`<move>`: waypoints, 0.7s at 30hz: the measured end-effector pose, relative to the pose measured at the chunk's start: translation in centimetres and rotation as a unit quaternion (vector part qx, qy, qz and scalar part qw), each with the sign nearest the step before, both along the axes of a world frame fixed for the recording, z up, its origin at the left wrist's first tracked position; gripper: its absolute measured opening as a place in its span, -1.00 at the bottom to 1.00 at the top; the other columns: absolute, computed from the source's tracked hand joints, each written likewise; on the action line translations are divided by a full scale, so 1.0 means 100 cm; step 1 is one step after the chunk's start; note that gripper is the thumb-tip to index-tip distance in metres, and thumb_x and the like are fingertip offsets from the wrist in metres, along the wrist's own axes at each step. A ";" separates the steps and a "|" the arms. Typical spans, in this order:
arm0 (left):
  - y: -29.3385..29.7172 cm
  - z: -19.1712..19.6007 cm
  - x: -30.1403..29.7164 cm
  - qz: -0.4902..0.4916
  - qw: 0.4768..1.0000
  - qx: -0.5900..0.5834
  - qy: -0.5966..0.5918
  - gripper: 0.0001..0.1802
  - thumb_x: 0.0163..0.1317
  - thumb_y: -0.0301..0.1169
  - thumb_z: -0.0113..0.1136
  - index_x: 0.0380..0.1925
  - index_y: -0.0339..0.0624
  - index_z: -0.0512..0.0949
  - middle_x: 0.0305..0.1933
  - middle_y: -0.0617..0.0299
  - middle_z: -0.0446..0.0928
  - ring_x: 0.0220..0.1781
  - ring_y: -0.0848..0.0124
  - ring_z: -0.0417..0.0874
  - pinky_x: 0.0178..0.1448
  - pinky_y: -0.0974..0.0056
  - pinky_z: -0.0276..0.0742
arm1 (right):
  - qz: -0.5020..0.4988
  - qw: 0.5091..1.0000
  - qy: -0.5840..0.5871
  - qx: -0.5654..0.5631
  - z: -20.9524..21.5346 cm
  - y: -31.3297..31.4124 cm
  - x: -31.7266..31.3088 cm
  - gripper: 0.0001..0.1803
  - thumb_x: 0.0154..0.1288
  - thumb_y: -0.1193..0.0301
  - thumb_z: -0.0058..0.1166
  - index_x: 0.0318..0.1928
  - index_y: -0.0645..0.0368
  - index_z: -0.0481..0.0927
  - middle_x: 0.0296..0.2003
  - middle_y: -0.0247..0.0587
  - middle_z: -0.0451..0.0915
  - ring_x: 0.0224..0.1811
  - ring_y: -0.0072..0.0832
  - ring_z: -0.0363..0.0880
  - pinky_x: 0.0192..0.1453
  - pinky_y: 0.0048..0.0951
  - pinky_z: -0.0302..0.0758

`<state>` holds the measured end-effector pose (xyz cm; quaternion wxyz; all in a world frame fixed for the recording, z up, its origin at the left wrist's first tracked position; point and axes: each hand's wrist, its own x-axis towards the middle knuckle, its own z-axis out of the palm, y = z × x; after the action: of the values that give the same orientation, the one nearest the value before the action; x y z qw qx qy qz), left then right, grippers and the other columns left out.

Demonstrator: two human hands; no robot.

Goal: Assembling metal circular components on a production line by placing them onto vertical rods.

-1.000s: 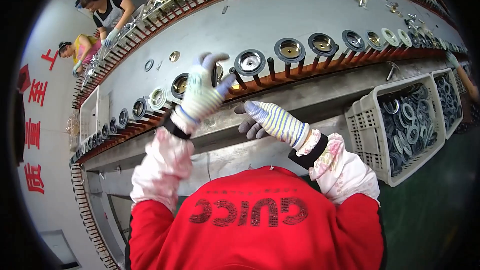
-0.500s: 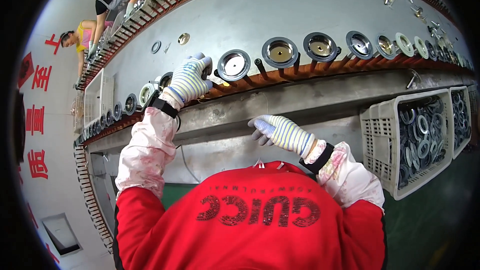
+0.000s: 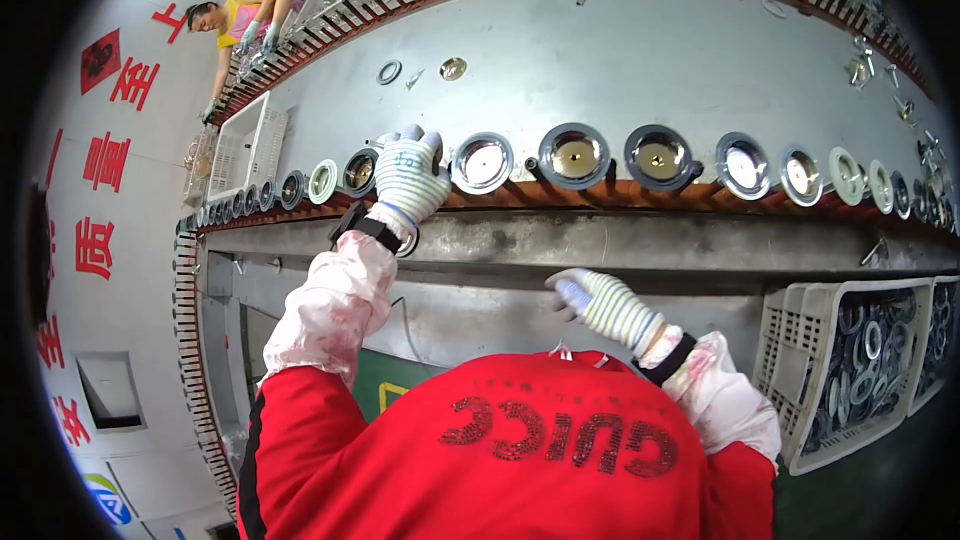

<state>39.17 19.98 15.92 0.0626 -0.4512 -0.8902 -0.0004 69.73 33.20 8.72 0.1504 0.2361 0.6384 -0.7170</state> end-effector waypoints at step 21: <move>0.027 -0.035 -0.054 0.006 0.993 -0.040 -0.111 -0.44 0.54 0.06 -0.18 0.01 -0.06 0.70 -0.05 -0.20 0.69 0.05 -0.14 0.69 0.19 -0.12 0.52 | -0.101 0.989 0.027 0.103 -0.019 0.058 0.064 -0.55 0.64 0.16 -0.09 0.23 0.24 0.56 -0.14 -0.18 0.71 -0.20 -0.52 0.67 -0.07 -0.42 0.61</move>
<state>33.79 22.65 12.40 -0.0547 -0.4455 -0.8935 -0.0147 76.11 38.98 6.82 0.0354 0.2941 0.6854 -0.6652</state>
